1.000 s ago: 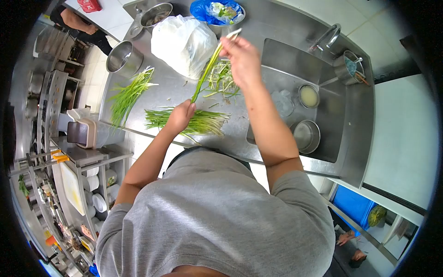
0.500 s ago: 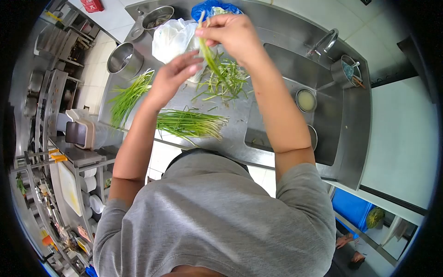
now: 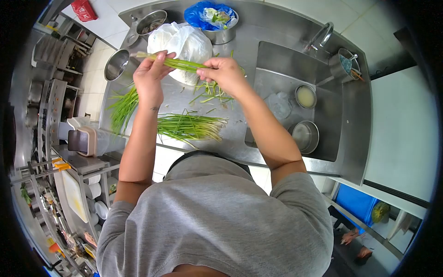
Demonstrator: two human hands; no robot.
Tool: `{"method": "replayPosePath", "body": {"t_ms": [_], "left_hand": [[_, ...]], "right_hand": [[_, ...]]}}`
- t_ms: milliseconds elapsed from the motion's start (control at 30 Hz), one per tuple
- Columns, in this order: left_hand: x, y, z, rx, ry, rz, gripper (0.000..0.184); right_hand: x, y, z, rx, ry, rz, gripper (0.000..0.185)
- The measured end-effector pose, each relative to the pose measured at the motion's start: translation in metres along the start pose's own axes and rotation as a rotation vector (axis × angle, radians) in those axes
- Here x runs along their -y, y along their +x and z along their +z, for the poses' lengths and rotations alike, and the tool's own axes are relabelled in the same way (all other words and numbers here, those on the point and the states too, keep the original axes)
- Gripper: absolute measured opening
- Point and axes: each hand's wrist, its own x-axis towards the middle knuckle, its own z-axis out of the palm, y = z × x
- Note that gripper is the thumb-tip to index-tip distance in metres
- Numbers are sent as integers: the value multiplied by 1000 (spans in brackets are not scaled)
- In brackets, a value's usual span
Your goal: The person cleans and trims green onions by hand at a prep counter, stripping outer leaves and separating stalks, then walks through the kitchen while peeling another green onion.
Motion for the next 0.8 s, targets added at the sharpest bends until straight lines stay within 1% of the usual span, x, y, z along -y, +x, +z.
{"method": "replayPosePath", "body": {"t_ms": [100, 233, 333, 533, 633, 733, 767, 800], "left_hand": [[3, -5, -17, -116, -22, -20, 26], [2, -9, -42, -222, -51, -55, 23], [-1, -11, -59, -274, -87, -42, 24], [-7, -9, -98, -383, -138, -41, 20], [-10, -8, -121, -386, -135, 20, 18], [-11, -12, -122, -383, -57, -13, 17], [-10, -14, -117, -376, -20, -28, 17], [-8, -18, -106, -315, 56, -37, 18]], "right_hand": [[-2, -7, -9, 13, 26, 10, 17], [-6, -12, -19, 70, -16, 12, 17], [-3, -17, -23, 53, -11, 50, 15], [-4, -23, -41, -35, 15, 87, 14], [-15, -22, -56, -128, 53, 98, 17], [-34, -18, -58, -190, -172, -56, 22], [-40, -16, -54, -210, -247, -155, 22], [-40, -14, -40, -232, -322, -251, 22]]}}
